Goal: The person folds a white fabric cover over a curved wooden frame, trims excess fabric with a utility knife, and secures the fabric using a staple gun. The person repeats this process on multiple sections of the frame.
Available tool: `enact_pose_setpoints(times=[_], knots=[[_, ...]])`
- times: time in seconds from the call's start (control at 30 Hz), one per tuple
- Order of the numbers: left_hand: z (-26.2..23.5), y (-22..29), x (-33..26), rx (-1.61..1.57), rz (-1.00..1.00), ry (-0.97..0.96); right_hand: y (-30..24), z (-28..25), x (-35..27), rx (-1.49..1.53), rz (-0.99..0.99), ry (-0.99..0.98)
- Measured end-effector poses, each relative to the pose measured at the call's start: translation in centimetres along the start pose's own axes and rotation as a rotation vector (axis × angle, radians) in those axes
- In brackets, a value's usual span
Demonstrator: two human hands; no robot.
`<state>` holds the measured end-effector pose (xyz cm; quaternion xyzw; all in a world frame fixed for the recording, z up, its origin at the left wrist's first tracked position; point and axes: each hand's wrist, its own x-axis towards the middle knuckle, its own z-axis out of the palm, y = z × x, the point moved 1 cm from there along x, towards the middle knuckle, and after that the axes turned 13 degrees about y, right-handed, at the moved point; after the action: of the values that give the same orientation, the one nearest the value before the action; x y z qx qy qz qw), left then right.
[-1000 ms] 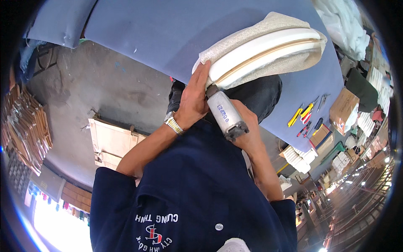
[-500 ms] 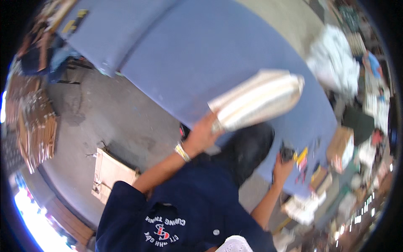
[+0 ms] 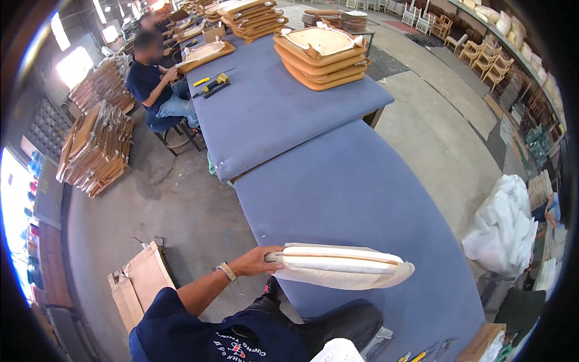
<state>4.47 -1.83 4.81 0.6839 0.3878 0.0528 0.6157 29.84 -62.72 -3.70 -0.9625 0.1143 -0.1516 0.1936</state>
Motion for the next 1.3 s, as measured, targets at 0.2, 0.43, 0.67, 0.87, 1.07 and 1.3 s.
enact_pose_setpoints(times=[0.2, 0.43, 0.67, 0.87, 1.07, 1.3], knots=[[3.0, 0.0, 0.2, -0.211, -0.176, 0.206, -3.3, 4.0, 2.9, -0.09, -0.021, -0.102], [3.7, -2.0, -3.7, -0.137, -0.028, 0.255, -5.0, 7.9, 5.4, -0.211, -0.022, -0.248], [4.5, -3.1, -6.2, 0.406, 0.024, 0.439, -4.9, 6.1, 8.2, -0.233, 0.097, -0.335], [3.8, -0.6, -6.8, 0.29, -0.137, 0.358, -10.6, -2.0, 11.7, 0.296, 0.297, -0.453], [3.8, 0.2, -5.8, -0.142, -0.266, 0.187, -34.4, -6.1, 4.0, 0.553, -0.269, -0.869], [4.5, -2.1, -7.0, -0.34, -0.229, 0.213, -48.0, -5.4, -9.4, 0.265, -1.31, -1.122]])
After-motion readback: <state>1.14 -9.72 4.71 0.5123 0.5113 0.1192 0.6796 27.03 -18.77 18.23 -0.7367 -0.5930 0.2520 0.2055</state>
